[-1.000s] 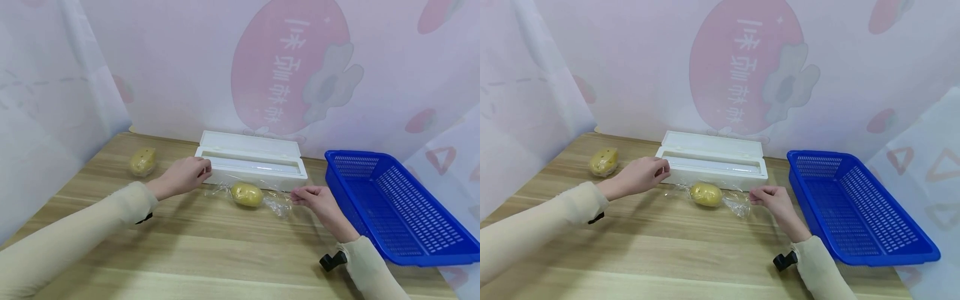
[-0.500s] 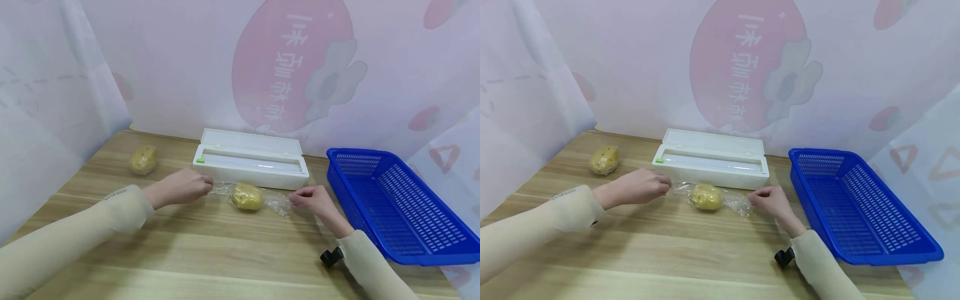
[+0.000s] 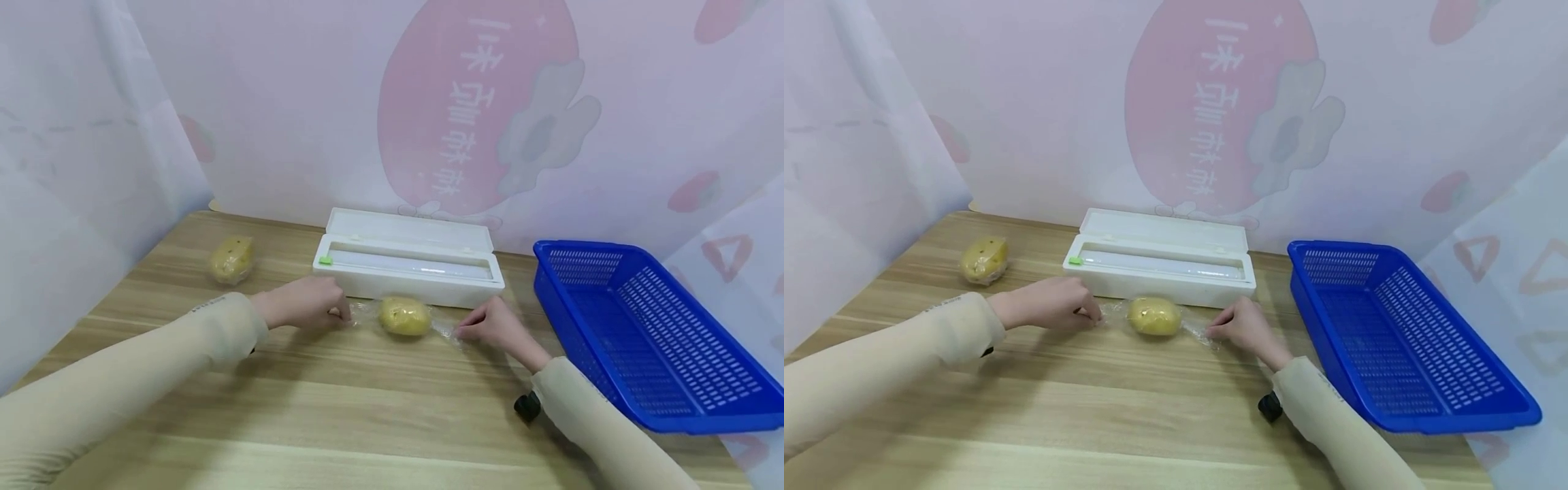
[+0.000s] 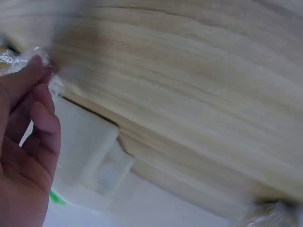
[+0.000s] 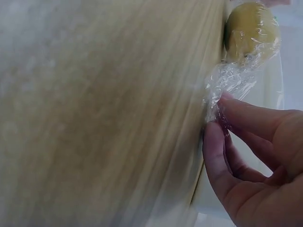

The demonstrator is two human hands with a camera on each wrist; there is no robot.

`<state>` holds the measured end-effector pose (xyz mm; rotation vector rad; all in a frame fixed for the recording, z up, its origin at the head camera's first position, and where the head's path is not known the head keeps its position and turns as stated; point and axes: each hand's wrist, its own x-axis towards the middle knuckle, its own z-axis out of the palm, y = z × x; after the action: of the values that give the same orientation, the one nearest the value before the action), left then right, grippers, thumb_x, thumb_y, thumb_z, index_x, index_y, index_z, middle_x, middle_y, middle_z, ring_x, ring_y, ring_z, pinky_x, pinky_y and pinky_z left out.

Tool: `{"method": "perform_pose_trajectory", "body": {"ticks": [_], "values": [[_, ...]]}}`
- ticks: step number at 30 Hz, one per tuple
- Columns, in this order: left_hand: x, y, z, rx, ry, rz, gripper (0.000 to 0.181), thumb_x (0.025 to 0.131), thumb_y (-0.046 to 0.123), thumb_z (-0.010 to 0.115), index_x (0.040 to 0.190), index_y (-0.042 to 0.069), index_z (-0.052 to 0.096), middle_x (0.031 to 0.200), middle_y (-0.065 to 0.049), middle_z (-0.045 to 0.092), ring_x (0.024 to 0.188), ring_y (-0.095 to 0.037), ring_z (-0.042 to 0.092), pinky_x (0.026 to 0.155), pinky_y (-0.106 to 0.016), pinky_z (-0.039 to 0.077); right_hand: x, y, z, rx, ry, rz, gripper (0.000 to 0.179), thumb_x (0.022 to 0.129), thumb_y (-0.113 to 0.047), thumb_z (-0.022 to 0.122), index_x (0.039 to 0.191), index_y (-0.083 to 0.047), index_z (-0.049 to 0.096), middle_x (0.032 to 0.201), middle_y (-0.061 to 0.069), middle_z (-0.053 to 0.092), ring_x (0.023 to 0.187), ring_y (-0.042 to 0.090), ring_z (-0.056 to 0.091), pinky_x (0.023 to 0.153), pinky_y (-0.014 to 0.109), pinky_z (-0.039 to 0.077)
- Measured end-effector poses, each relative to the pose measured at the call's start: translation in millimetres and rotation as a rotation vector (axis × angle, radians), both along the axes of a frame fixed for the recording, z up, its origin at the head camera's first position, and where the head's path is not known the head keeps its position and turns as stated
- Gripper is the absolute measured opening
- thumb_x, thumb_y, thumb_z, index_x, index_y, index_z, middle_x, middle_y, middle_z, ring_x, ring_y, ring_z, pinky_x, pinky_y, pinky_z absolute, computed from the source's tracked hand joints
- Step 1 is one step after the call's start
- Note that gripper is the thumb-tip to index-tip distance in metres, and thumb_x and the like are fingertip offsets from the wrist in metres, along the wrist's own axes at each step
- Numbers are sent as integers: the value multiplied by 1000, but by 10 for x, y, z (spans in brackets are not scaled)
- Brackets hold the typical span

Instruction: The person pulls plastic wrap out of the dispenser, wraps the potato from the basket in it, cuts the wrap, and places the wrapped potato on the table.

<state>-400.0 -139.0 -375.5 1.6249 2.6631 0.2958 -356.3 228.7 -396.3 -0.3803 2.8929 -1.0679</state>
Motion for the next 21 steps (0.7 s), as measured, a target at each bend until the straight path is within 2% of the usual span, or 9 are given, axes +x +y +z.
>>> {"method": "perform_pose_trajectory", "body": {"ticks": [2,5,7,10,14,21], "values": [[-29,-26,-9,31,-76,23,12,92,16,72,82,19,79,72,14,66,59,2,47,54,-24,45,-16,-17,0,-1,-12,-1,7,76,-12,86,78,-9,80,72,-2,71,62,10,54,55,28,44],[-53,-43,-46,80,-162,62,14,94,21,70,83,19,79,69,15,65,53,2,41,48,-22,37,-27,-47,3,11,-27,-21,7,76,-12,86,78,-9,80,74,-1,72,65,10,55,58,28,45],[-62,-37,-82,122,-185,87,11,92,21,72,83,19,79,71,16,66,55,4,46,49,-21,41,-25,-62,14,27,-30,-37,7,76,-12,86,77,-9,80,75,-1,72,68,10,57,61,28,46],[-71,-13,-135,181,-203,115,4,87,17,78,84,18,80,78,16,69,65,2,58,58,-22,50,-18,-76,38,59,-22,-57,8,75,-14,87,76,-11,80,75,-2,72,69,11,57,62,29,45],[-71,16,-183,244,-250,146,8,80,10,82,78,16,79,74,14,68,68,-2,61,62,-24,53,-15,-85,56,82,-27,-73,9,74,-15,88,75,-12,79,74,-3,71,67,12,54,60,29,43],[-41,14,-200,340,-350,276,9,74,7,86,76,11,78,72,8,70,68,-6,63,67,-26,53,-13,-77,53,101,-49,-90,12,72,-15,89,74,-11,78,72,-3,71,66,13,54,60,29,43]]}}
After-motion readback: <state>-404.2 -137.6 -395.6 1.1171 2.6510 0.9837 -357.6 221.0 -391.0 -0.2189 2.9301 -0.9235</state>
